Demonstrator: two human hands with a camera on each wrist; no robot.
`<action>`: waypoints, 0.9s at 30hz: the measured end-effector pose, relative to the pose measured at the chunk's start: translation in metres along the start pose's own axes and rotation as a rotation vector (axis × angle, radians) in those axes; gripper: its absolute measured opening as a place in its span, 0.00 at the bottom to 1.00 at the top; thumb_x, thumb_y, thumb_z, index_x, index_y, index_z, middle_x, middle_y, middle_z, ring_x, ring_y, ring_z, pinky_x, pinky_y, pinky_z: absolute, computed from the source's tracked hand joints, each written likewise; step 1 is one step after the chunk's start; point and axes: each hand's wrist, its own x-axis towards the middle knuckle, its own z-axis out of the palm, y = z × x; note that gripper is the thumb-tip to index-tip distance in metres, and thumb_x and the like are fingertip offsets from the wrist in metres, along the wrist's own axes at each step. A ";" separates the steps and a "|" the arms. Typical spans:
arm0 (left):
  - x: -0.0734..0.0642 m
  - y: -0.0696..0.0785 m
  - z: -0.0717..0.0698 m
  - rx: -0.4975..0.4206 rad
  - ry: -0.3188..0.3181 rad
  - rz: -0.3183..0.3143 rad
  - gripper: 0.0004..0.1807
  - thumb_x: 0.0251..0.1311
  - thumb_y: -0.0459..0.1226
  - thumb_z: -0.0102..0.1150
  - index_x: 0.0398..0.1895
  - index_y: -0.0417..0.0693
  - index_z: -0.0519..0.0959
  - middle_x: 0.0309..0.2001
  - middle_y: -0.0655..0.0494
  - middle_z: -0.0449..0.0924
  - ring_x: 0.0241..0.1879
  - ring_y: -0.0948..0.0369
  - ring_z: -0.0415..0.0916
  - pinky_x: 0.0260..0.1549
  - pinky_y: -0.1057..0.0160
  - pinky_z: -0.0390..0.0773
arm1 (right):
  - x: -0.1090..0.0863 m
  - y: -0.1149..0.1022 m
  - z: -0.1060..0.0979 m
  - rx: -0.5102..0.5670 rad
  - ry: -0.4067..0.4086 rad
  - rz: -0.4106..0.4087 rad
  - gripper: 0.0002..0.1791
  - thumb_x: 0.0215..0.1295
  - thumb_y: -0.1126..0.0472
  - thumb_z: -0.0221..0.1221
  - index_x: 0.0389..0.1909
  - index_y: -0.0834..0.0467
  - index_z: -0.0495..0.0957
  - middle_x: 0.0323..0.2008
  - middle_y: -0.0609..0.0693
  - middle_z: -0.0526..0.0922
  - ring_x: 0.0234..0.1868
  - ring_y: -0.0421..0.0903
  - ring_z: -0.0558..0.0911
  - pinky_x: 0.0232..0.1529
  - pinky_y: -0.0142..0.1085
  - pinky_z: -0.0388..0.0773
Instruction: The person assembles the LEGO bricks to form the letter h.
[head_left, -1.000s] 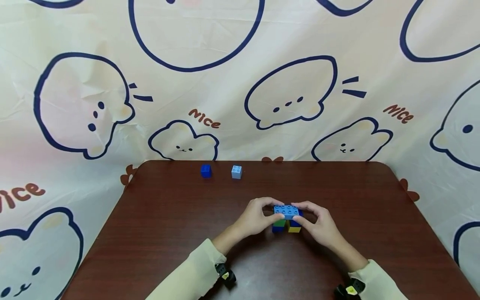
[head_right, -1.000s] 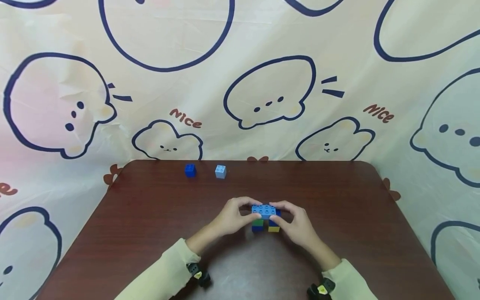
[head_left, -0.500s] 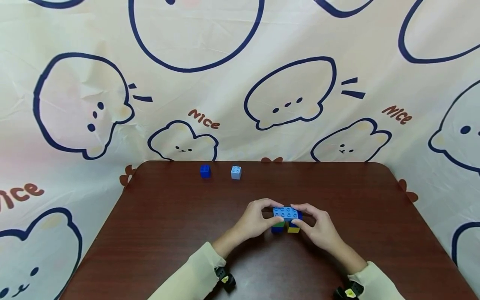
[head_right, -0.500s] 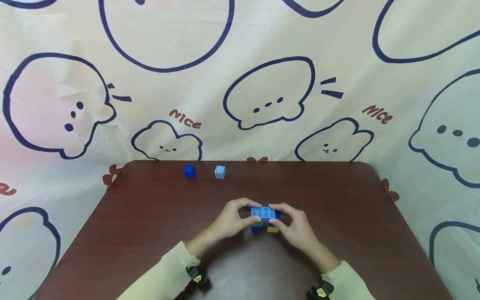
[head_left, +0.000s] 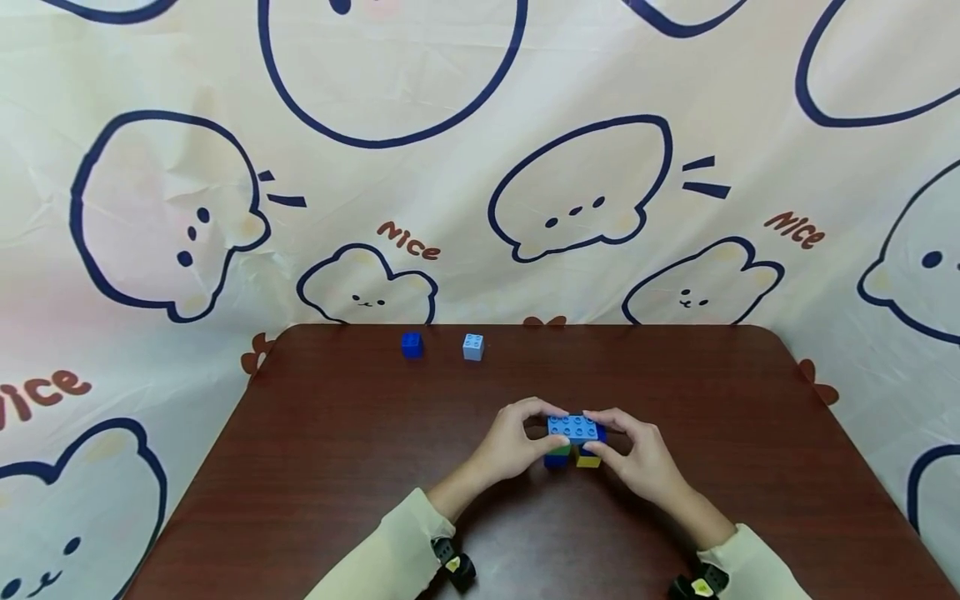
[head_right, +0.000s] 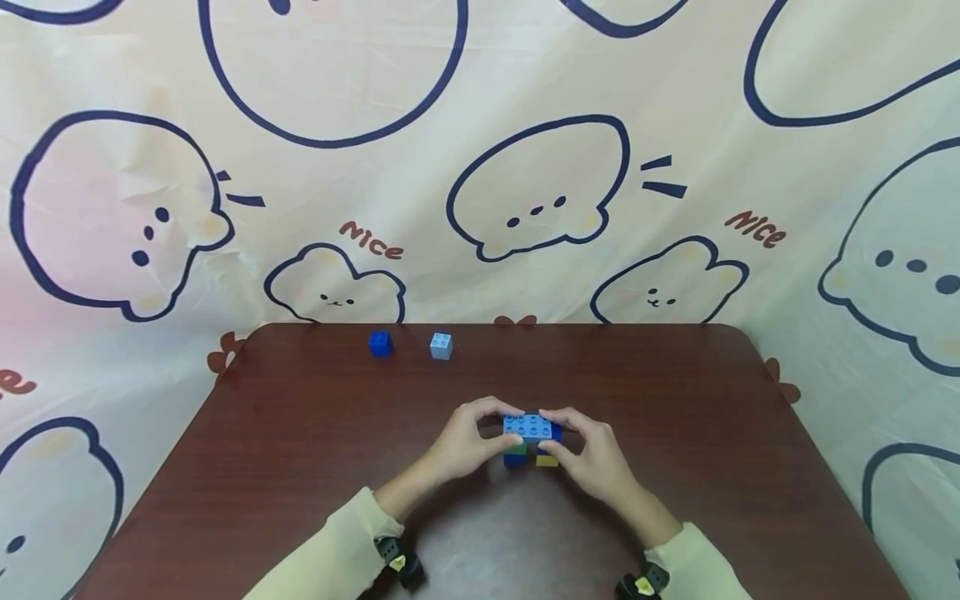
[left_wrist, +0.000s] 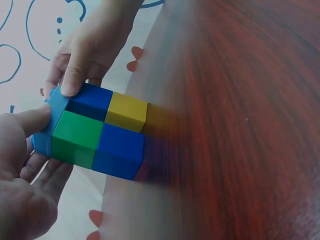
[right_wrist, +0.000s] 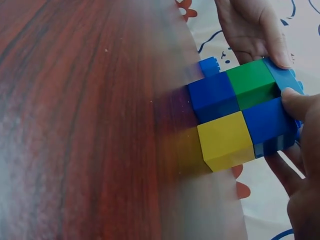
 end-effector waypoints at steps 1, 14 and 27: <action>0.000 0.000 0.000 -0.003 0.003 -0.001 0.16 0.63 0.40 0.70 0.53 0.49 0.84 0.50 0.57 0.84 0.52 0.62 0.79 0.56 0.50 0.79 | 0.000 0.000 -0.001 0.013 -0.006 0.018 0.22 0.56 0.70 0.73 0.53 0.56 0.82 0.52 0.50 0.87 0.51 0.41 0.85 0.50 0.34 0.82; -0.001 -0.010 0.004 -0.121 0.001 -0.020 0.16 0.64 0.37 0.69 0.55 0.47 0.83 0.52 0.53 0.84 0.49 0.56 0.82 0.52 0.50 0.82 | -0.004 0.008 0.000 0.153 -0.019 0.159 0.20 0.63 0.65 0.70 0.56 0.56 0.82 0.50 0.52 0.87 0.48 0.45 0.85 0.48 0.33 0.83; -0.007 -0.016 -0.002 -0.207 -0.108 0.011 0.21 0.70 0.36 0.62 0.64 0.43 0.77 0.60 0.49 0.79 0.56 0.52 0.79 0.59 0.50 0.77 | -0.010 0.012 0.006 0.167 0.013 0.162 0.18 0.66 0.68 0.66 0.56 0.61 0.81 0.48 0.55 0.86 0.44 0.39 0.82 0.44 0.32 0.82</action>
